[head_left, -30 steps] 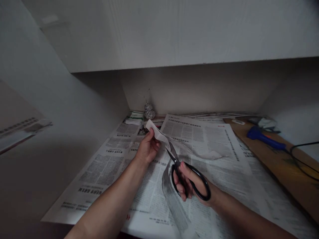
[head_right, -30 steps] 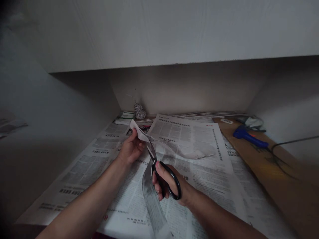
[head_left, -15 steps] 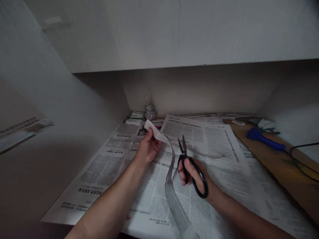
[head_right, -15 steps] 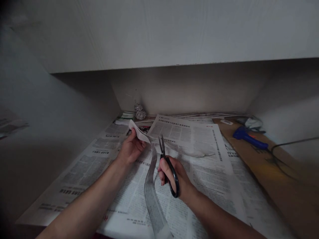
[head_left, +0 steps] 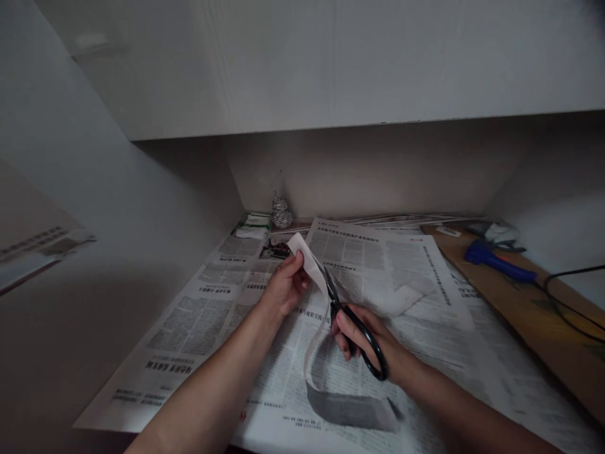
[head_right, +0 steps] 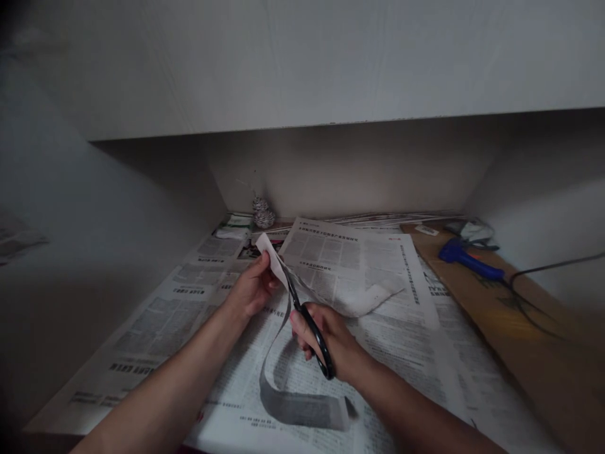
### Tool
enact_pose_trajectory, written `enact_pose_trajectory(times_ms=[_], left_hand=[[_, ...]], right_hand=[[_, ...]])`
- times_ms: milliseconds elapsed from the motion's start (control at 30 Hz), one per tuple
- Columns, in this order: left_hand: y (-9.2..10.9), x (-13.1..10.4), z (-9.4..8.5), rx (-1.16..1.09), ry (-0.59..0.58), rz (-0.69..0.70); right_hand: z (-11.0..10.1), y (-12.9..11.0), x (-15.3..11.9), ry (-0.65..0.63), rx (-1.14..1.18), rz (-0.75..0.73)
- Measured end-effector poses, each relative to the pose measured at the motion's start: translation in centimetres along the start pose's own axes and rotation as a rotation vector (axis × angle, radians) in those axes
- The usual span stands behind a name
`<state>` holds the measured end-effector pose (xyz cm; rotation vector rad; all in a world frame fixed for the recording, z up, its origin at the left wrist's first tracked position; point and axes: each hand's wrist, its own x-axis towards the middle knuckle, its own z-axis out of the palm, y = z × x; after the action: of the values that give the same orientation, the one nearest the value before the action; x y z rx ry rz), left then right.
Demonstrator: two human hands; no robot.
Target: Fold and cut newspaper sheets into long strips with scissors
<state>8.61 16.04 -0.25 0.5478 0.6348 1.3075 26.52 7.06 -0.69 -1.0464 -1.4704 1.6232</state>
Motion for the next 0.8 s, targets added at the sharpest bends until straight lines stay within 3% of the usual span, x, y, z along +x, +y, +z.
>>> enact_pose_trajectory(times_ms=[433,800], left_hand=[[-1.8,-1.0,0.3,0.143,-0.075,-0.146],[-2.6,-1.5,0.5,0.242,-0.136,-0.160]], right_hand=[[-0.2,-0.1,0.3,0.054,0.083,-0.032],[-0.1,0.1,0.3,0.026,0.153,-0.041]])
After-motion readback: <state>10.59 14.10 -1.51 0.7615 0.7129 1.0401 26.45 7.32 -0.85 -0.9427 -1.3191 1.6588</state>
